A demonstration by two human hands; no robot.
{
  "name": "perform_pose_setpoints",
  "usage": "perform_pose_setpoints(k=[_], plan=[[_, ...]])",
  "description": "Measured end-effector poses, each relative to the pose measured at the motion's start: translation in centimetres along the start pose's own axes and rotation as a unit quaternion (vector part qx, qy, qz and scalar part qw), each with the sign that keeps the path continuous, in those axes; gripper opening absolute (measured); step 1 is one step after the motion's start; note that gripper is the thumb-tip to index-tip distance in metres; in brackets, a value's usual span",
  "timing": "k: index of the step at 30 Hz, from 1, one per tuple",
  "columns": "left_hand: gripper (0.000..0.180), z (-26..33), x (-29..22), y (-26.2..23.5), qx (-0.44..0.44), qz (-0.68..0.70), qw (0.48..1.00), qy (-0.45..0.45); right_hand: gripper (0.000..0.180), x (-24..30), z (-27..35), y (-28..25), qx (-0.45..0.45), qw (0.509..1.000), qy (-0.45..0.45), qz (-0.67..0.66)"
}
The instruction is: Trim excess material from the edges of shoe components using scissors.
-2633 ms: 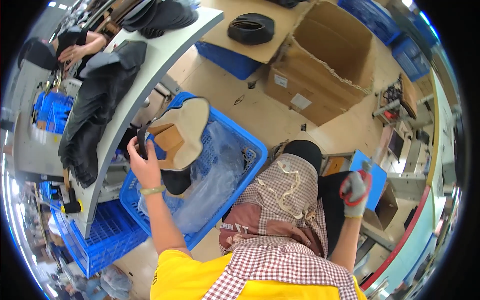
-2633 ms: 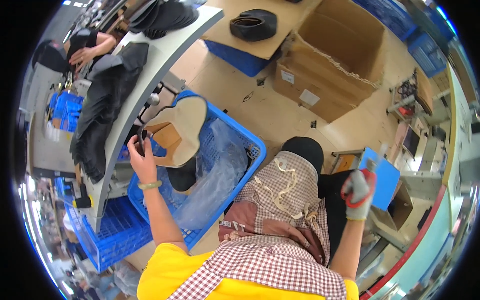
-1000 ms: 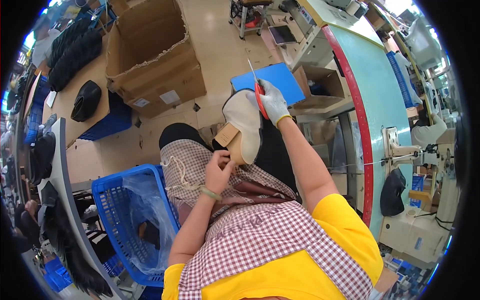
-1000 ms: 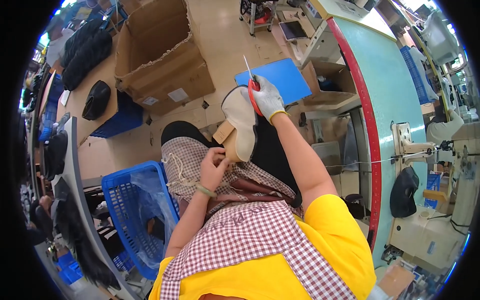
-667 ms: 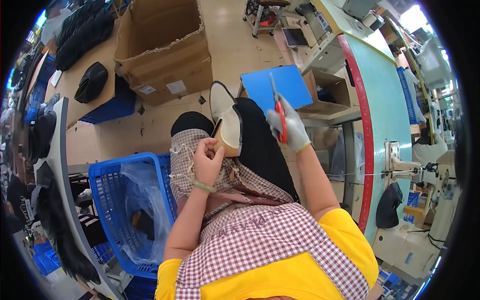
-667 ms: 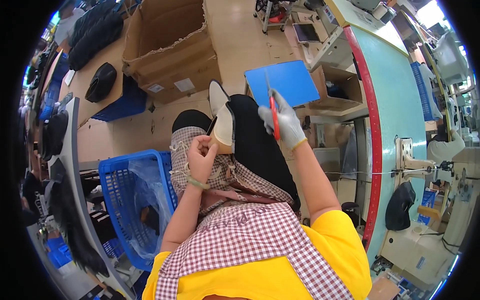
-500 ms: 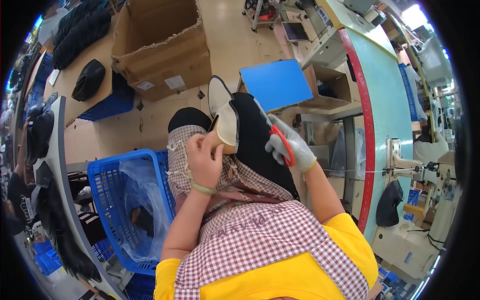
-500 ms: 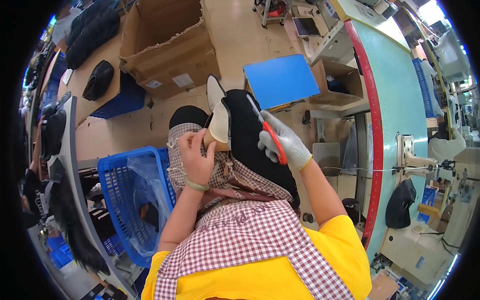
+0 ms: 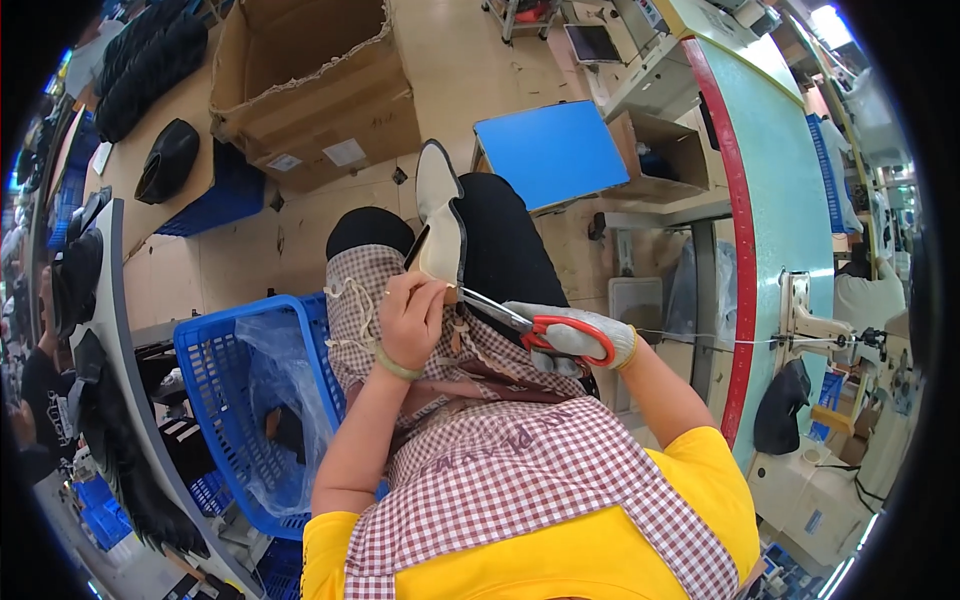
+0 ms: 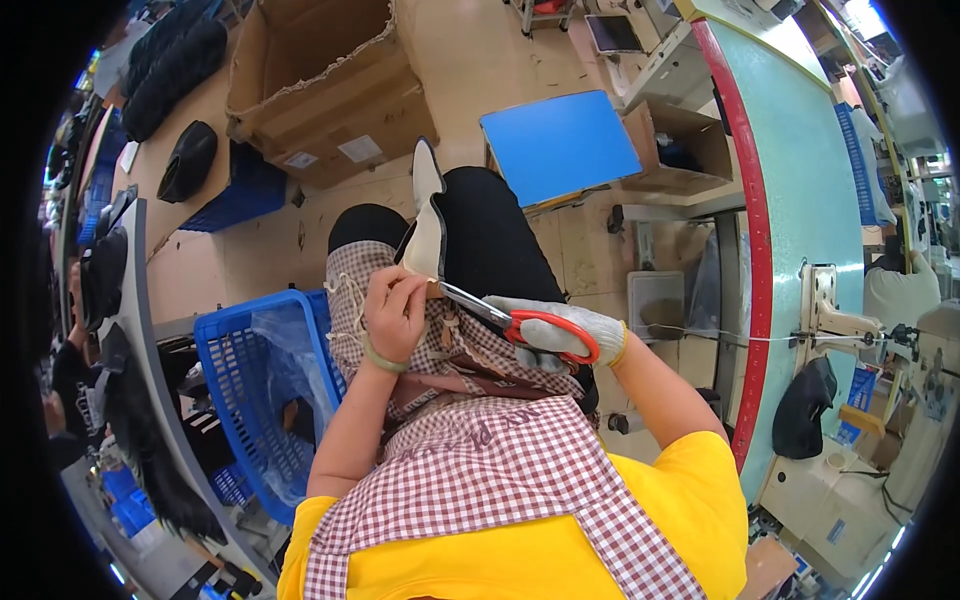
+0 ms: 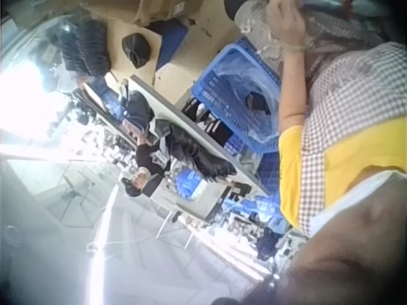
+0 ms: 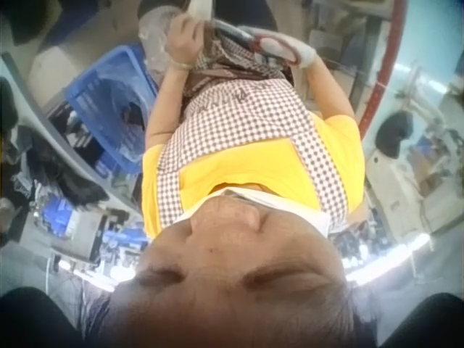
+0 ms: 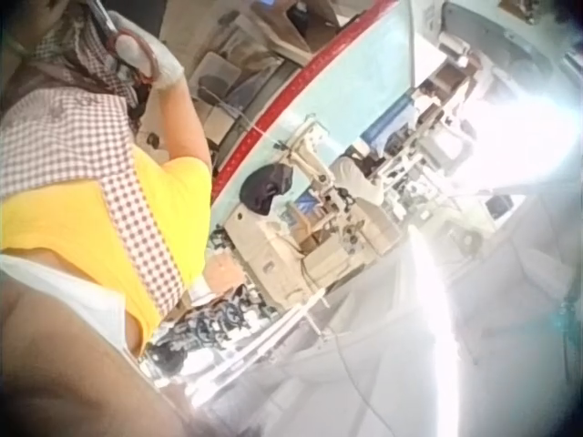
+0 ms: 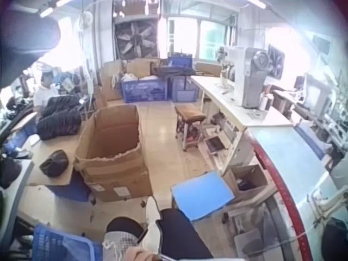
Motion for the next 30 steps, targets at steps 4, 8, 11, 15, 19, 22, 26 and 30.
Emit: perform_pose_setpoints(k=[4,8,11,15,19,22,26,30], plan=[[0.012,0.4,0.3,-0.1,-0.001,0.01,1.0,-0.011,0.08,0.2,-1.0,-0.4,0.007,0.999,0.011,-0.041],[0.014,0.4,0.5,-0.1,-0.011,0.03,0.999,-0.007,0.078,1.1,-1.6,-0.6,0.01,0.997,0.039,-0.066],[0.014,0.4,0.6,-0.1,-0.019,0.034,0.999,-0.01,0.077,1.6,-1.9,-0.7,0.01,0.999,0.042,-0.019],[0.013,0.1,0.3,-0.3,-0.013,0.028,0.999,-0.016,0.075,1.8,-1.9,-0.4,0.006,0.999,0.038,-0.006],[0.014,0.3,0.3,-0.1,-0.022,0.035,0.999,-0.016,0.075,1.2,-2.4,0.1,-0.012,0.996,0.05,-0.074],[0.013,0.3,0.4,0.0,-0.032,0.058,0.997,-0.036,0.075,1.1,-2.9,0.5,-0.019,0.994,0.026,-0.103],[0.012,0.5,0.3,-0.2,-0.033,0.069,0.996,-0.054,0.078,1.0,-3.2,1.4,-0.017,0.99,0.031,-0.134],[0.01,0.4,0.2,-0.1,-0.04,0.084,0.991,-0.095,0.072,-0.6,-3.7,1.9,-0.025,0.98,-0.004,-0.196]])
Point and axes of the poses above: each hand's wrist, its own z-axis away from the middle knuckle, its own y-axis out of the palm, x = y × z, the point moved 4 cm from there along -z, towards the middle knuckle, and after that the axes turned 8 degrees about x, right-handed, at the moved point
